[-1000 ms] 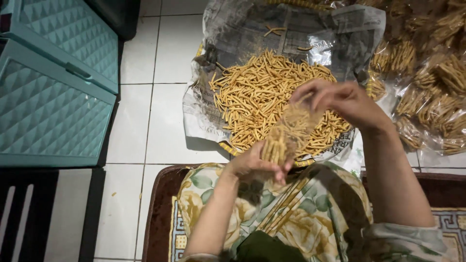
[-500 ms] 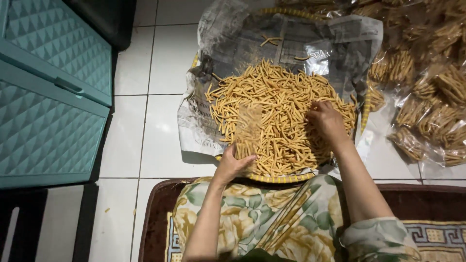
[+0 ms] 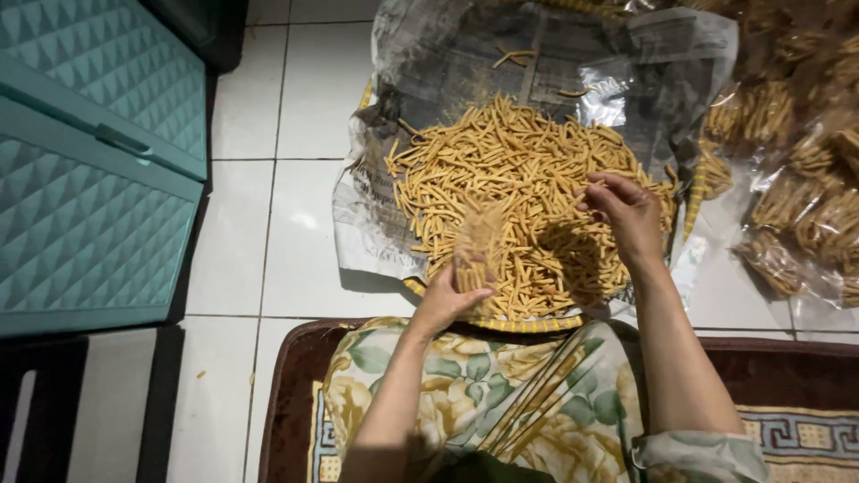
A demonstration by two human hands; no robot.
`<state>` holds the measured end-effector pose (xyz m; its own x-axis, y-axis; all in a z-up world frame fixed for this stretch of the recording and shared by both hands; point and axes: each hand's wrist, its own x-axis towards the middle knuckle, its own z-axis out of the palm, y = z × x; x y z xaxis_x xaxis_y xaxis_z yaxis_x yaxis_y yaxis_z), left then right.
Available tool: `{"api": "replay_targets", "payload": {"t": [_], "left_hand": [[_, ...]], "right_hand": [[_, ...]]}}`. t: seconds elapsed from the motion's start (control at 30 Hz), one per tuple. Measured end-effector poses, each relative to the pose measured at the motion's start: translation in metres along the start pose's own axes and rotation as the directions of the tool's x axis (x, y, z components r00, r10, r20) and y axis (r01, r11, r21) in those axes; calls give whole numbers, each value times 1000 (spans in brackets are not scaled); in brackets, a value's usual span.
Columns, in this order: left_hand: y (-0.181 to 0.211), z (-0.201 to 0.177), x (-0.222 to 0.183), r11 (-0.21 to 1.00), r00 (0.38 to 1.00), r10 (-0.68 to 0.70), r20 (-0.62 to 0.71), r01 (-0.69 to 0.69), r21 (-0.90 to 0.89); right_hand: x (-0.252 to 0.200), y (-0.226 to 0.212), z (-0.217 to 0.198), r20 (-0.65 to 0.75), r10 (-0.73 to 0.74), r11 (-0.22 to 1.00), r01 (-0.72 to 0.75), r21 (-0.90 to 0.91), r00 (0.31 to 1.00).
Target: Packaging thin fried snacks into plastic bags from a large pile on a tray
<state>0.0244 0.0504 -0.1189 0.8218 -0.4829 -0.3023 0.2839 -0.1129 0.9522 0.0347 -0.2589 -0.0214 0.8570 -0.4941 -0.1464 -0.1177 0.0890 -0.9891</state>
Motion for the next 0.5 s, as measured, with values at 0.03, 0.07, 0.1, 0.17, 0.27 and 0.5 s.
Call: {"api": "replay_targets", "payload": {"t": [0.03,0.07,0.1,0.17,0.27,0.5], "left_hand": [[3,2,-1,1000,1000,-2,-6,2,1],[5,3,-3,1000,1000,12,10,-12,-1],[8,6,-3,1000,999,28,28,-28,-3],[15,6,-8,998,998,51,36,-52,40],[11,1,-6,992,995,88,56,-93,80],[28,9,-10,976,988,119,98,-135,173]], "right_hand": [[-3,-5,5,5,3,1000,-3,2,1000],[-6,-11,11,10,-41,999,41,28,999],[-8,-16,15,12,-86,995,85,54,996],[-17,-32,28,7,-149,987,148,68,989],[-20,-38,39,-11,-245,964,245,99,969],[-46,-87,42,417,-171,904,311,-295,893]]}}
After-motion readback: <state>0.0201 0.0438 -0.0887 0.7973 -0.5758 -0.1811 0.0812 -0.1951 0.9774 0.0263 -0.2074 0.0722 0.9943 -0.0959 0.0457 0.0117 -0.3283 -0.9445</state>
